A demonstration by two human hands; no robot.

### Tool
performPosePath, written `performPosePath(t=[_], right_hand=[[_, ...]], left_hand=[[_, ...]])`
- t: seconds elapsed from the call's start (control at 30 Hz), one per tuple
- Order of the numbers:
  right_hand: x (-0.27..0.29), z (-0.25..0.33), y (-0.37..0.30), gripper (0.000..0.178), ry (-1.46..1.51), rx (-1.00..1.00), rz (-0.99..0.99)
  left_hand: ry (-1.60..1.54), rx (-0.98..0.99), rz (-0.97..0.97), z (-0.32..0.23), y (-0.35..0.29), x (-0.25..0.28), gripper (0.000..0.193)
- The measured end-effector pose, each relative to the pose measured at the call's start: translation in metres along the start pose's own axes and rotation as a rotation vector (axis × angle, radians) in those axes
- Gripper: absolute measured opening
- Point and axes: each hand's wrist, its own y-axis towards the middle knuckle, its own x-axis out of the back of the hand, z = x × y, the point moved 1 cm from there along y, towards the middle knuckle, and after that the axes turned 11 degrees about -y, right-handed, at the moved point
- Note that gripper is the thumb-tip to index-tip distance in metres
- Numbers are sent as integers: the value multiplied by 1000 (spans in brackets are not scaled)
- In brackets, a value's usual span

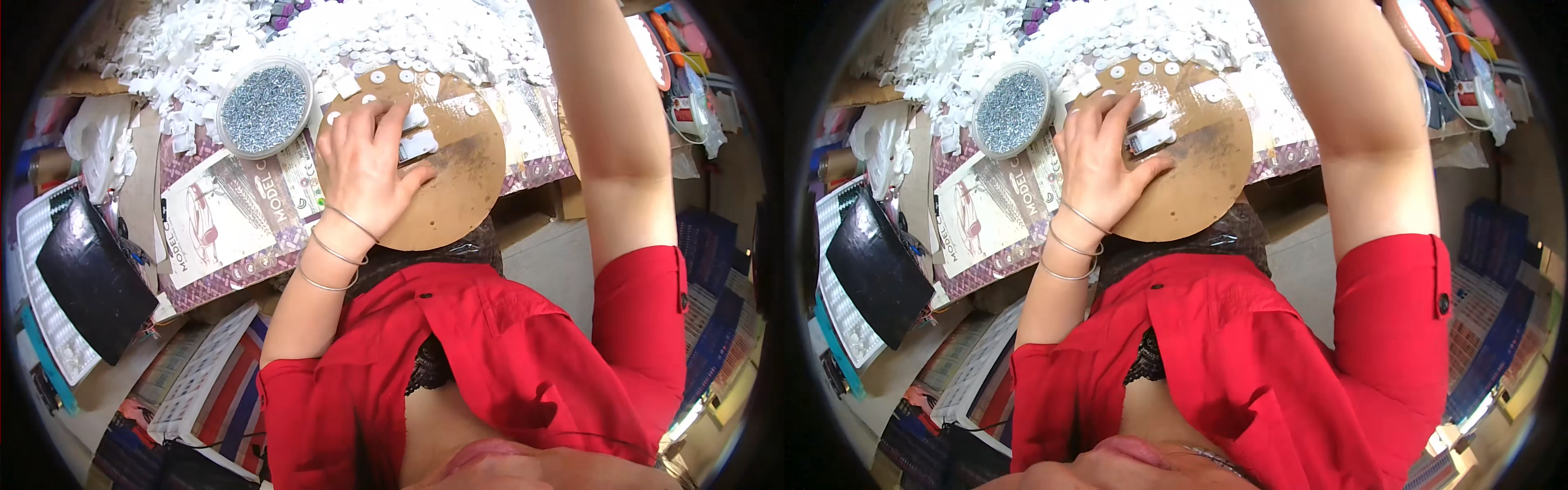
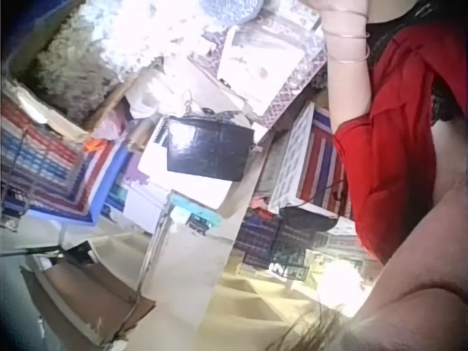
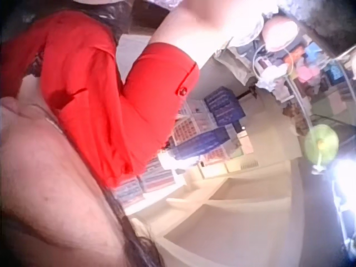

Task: The person assembles small mechanism components by applying glue with a brush, fitting plastic parts and gears together by hand, and securing them with screws using an electric screwdriver.

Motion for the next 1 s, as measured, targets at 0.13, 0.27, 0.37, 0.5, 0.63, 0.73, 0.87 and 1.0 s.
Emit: performPosePath(t=[0.13,0.27,0.37,0.5,0.63,0.73,0.87,1.0], right_hand=[[8,32,-55,62,176,44,-46],[-14,32,-129,94,65,-111,-174],[-25,43,-141,113,-23,-182,-222],[-19,22,-146,113,11,-283,-224],[-18,13,-151,113,-5,-276,-135],[-28,4,-142,59,106,150,-15],[-26,15,-149,44,67,127,-78],[-32,22,-169,61,186,123,-106]], left_hand=[[-70,-54,-17,1,-3,-1,69],[-35,-38,-114,8,-4,-9,57],[-108,-10,-78,14,-1,-10,47],[-48,-29,-100,13,2,-14,44],[-52,-63,-160,11,1,-13,41],[-65,-43,-136,13,-1,-13,41],[-46,-43,-69,13,-2,-12,44],[-44,-94,-73,11,-9,-7,47]])
